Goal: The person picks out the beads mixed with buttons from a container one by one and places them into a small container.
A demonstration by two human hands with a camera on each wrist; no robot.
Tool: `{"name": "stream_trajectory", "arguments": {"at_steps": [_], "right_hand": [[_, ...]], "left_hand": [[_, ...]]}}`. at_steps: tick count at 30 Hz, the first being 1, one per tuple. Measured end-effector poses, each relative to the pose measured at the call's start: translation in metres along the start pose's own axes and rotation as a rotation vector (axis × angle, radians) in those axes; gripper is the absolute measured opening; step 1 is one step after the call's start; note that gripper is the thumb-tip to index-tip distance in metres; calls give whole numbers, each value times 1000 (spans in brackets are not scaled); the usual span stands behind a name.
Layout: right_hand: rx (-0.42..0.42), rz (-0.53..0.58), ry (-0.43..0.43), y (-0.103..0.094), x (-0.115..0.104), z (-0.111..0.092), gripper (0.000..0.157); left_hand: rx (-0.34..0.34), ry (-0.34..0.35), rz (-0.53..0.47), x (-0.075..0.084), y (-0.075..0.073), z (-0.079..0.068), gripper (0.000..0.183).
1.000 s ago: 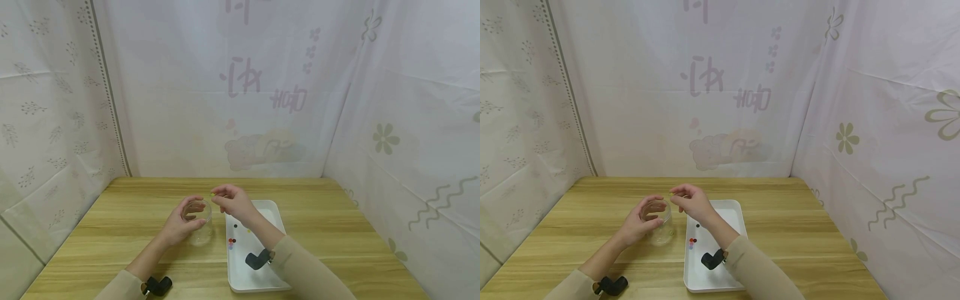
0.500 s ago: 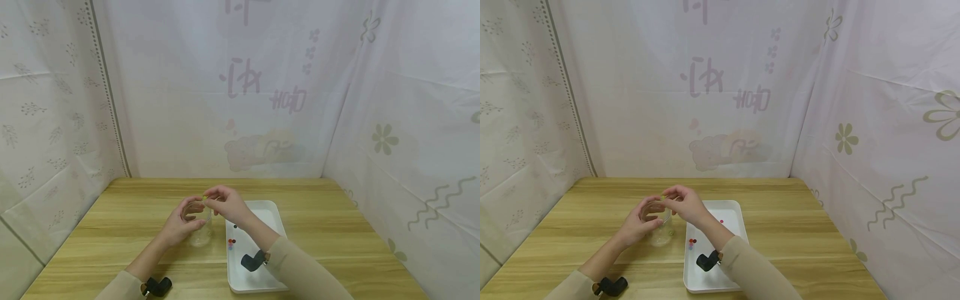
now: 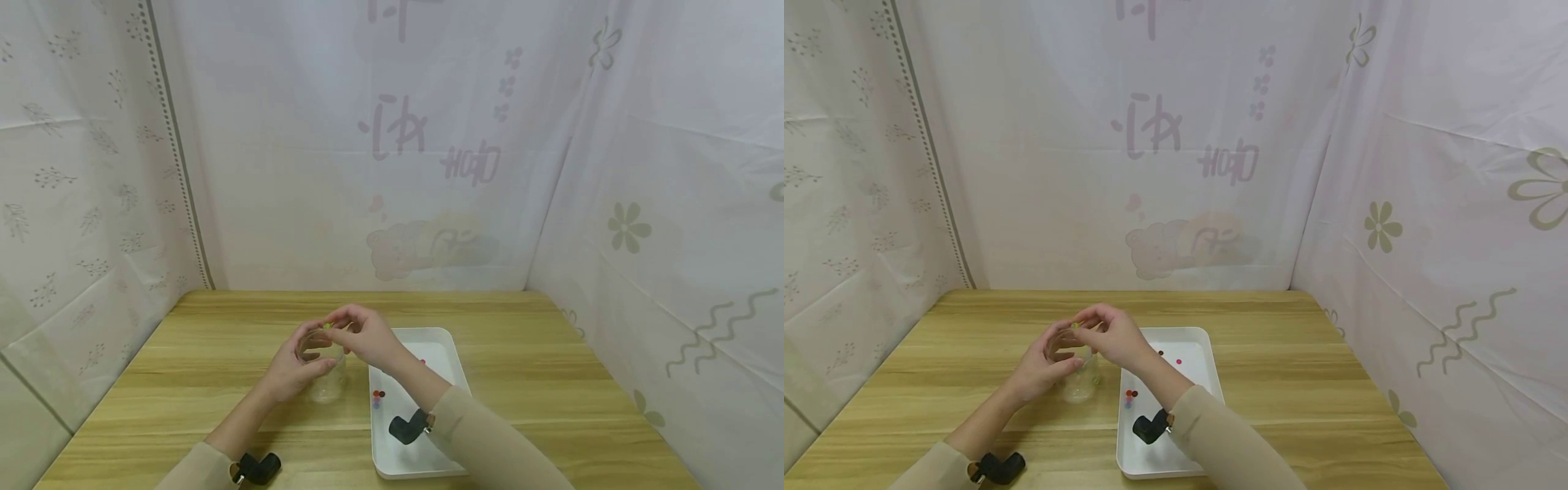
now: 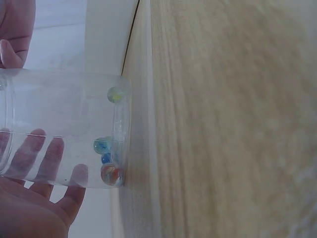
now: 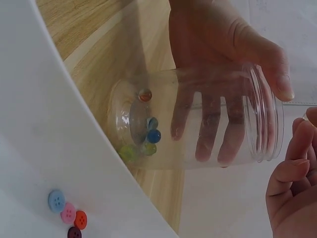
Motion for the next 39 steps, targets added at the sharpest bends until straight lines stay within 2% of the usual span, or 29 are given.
{"name": "stream_trajectory", "arguments": {"at_steps": [8, 17, 22, 39], "right_hand": [[2, -24, -8, 0, -2, 0, 26], [15, 3, -2, -9, -1, 1, 43], [28, 12, 8, -15, 2, 0, 45], [61, -11, 55, -38, 28, -1, 47]], "left_hand": [[6, 8, 7, 1, 0, 0, 69], [12, 21, 5, 2, 0, 2, 63], [10, 39, -9, 2, 0, 2, 63], [6, 46, -5, 5, 1, 3, 64]]}}
Point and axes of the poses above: each hand's wrist, its own z-axis towards the middle knuckle, its own y-axis out of the palm, x = y × z, the point moved 8 cm from there along z, towards the middle knuckle, and after that the axes turned 11 degrees about y, right-handed, at the moved point
